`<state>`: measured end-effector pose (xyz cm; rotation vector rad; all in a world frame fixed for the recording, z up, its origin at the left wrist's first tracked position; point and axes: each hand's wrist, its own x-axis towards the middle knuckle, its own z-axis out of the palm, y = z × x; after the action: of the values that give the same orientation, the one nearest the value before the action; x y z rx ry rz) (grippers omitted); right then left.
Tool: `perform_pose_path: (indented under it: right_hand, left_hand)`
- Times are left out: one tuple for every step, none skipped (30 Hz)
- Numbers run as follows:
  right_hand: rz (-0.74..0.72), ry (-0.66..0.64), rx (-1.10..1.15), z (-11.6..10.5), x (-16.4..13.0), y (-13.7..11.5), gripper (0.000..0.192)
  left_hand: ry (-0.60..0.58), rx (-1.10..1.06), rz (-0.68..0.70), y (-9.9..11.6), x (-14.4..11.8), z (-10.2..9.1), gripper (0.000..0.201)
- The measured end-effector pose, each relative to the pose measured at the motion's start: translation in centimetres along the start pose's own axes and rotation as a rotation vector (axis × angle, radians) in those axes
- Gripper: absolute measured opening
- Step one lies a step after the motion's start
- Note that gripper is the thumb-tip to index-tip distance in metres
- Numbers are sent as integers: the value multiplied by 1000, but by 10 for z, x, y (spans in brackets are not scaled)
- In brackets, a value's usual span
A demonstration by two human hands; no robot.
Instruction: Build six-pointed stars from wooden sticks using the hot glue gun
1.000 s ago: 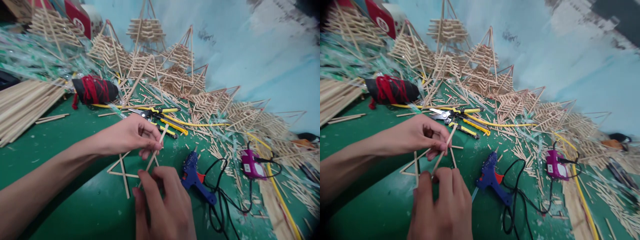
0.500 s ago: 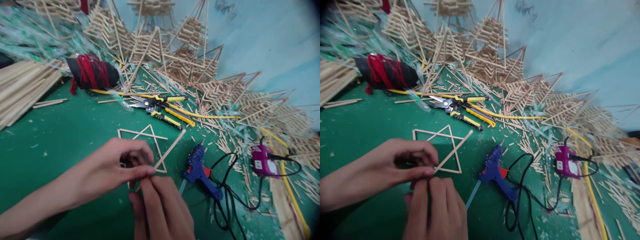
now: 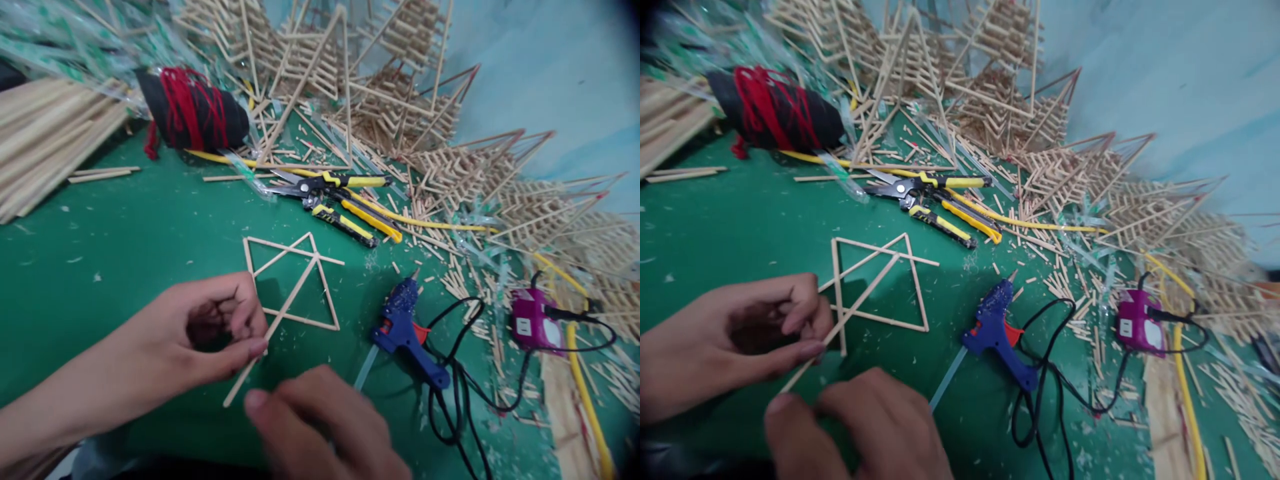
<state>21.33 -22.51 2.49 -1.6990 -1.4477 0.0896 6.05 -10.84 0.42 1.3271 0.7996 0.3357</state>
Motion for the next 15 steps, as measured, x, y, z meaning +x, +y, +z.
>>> perform_pose_path:
  right_hand:
    - [-33,-45,-22,-4,5,4,24]
    - [-96,-143,-33,-7,11,9,27]
    - [-176,-216,-54,-11,18,15,29]
    - [-224,-251,-88,-13,24,21,31]
    - [-253,-286,-105,-15,30,26,30]
    - [-258,-309,-99,-16,35,31,32]
    - [-255,-324,-82,-16,39,34,34]
    - [-247,-337,-53,-15,41,37,36]
    - [-238,-345,-22,-14,42,38,37]
    - [-236,-350,0,-14,42,40,36]
    - [-238,-353,7,-13,42,41,34]
    - [-235,-361,0,-14,42,42,33]
    - [-229,-367,-14,-15,42,44,32]
    - [-217,-373,-31,-15,43,45,33]
    - [-204,-376,-46,-16,44,46,33]
  left_hand:
    - [-3,26,0,-1,-2,1,32]
    - [-15,58,0,-1,-4,3,31]
    - [-37,91,0,-1,-5,4,31]
    - [-57,122,7,-1,-5,6,30]
    - [-76,150,22,-1,-4,8,29]
    - [-87,173,46,0,-3,9,29]
    - [-96,188,71,1,-1,10,28]
    - [-103,197,95,1,1,11,28]
    - [-104,205,109,2,3,12,27]
    - [-95,218,116,2,4,13,26]
    - [-78,241,125,2,4,13,24]
    - [-59,273,146,1,2,14,21]
    - [-38,315,176,0,0,14,16]
    - [-13,365,210,-1,-4,15,10]
    - [10,414,248,-3,-7,16,7]
